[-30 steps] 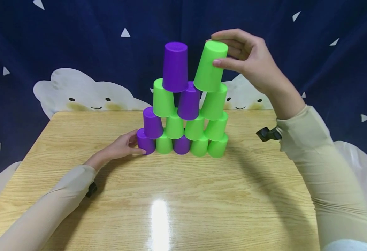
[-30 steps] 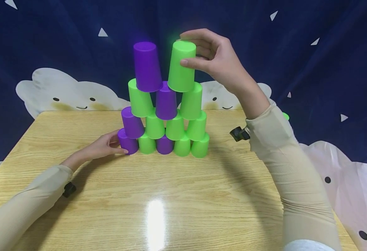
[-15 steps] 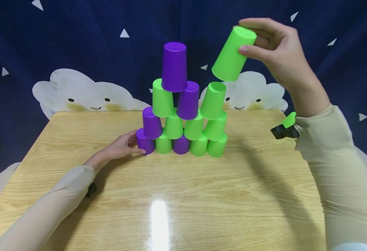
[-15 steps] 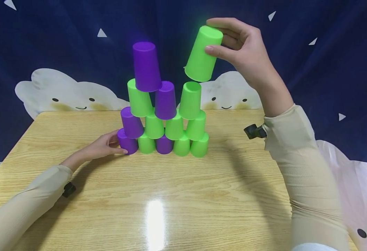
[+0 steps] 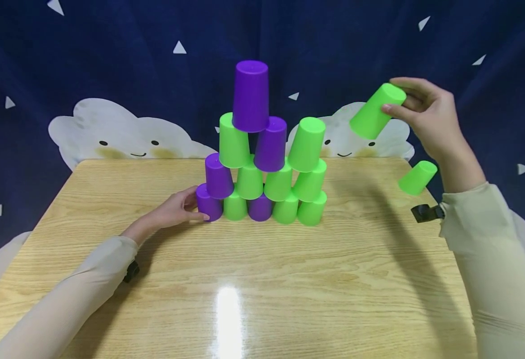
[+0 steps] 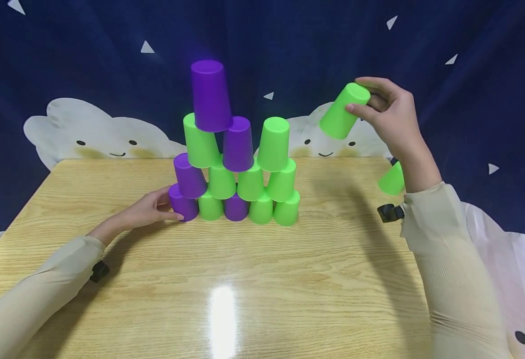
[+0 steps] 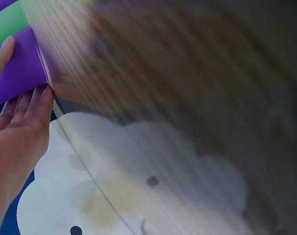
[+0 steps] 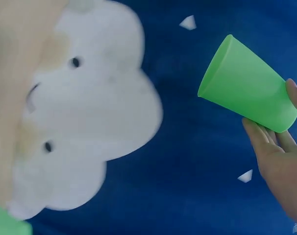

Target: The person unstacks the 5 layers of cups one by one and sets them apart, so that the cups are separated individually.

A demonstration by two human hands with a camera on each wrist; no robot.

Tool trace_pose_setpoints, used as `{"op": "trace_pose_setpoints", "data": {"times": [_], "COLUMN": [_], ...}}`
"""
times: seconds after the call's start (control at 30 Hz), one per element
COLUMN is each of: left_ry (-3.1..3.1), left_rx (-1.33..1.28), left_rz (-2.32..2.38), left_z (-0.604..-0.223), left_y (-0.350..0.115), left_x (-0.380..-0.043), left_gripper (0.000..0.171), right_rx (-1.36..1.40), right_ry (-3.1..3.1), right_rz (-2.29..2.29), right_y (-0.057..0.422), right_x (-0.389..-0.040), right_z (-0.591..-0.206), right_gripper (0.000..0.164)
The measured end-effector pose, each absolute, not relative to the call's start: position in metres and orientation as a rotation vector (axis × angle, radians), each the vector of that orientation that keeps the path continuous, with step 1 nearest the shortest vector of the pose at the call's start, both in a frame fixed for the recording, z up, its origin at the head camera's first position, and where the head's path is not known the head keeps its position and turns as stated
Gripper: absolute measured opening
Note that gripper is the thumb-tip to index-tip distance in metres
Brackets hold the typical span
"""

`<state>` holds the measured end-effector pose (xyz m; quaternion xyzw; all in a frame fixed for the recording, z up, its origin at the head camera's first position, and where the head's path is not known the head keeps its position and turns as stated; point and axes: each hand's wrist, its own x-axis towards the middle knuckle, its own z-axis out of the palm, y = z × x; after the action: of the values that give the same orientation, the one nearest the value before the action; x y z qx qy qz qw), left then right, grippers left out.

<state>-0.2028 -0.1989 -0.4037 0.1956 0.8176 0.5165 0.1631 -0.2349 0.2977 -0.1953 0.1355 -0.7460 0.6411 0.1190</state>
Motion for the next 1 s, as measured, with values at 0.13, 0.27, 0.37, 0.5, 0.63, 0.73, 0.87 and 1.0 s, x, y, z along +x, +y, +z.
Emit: {"op": "trace_pose_setpoints", "data": {"times": [0.13,0.27,0.37,0.5,0.63,0.73,0.87,1.0], "left_ry": [2.347,2.350,2.339,2.318,2.304,2.308,2.304,2.286], "left_rx": [0.545,0.544,0.534,0.546,0.555,0.553,0.560,0.576], "left_rz": [1.454,1.445,1.455,1.473,1.487,1.483,1.488,1.512], "left_z": [-0.403,-0.401,-0.401,-0.402,-0.406,-0.407,-0.406,-0.405], "left_y": [-0.199,-0.200,-0.200,-0.202,-0.203,-0.203,-0.202,-0.202], "left_x": [-0.202,-0.201,-0.201,-0.201,-0.202,-0.202,-0.202,-0.202], "left_gripper": [0.080,0.081,0.080,0.080,0.080,0.081,0.081,0.079], "right_rx": [0.269,0.123,0.027,-0.144,-0.308,-0.361,-0.409,-0.454], "right_ry": [-2.343,-2.457,-2.499,-2.550,-2.579,-2.571,-2.560,-2.547], "right_rz": [1.684,1.508,1.385,1.150,1.028,1.020,1.006,1.004], "right_y": [0.316,0.334,0.346,0.356,0.363,0.367,0.374,0.379], "right_x": [-0.239,-0.242,-0.245,-0.249,-0.251,-0.251,-0.250,-0.251], "right_z": [-0.221,-0.252,-0.275,-0.302,-0.323,-0.335,-0.348,-0.356], "right_gripper": [0.051,0.054,0.056,0.058,0.058,0.058,0.058,0.057]}}
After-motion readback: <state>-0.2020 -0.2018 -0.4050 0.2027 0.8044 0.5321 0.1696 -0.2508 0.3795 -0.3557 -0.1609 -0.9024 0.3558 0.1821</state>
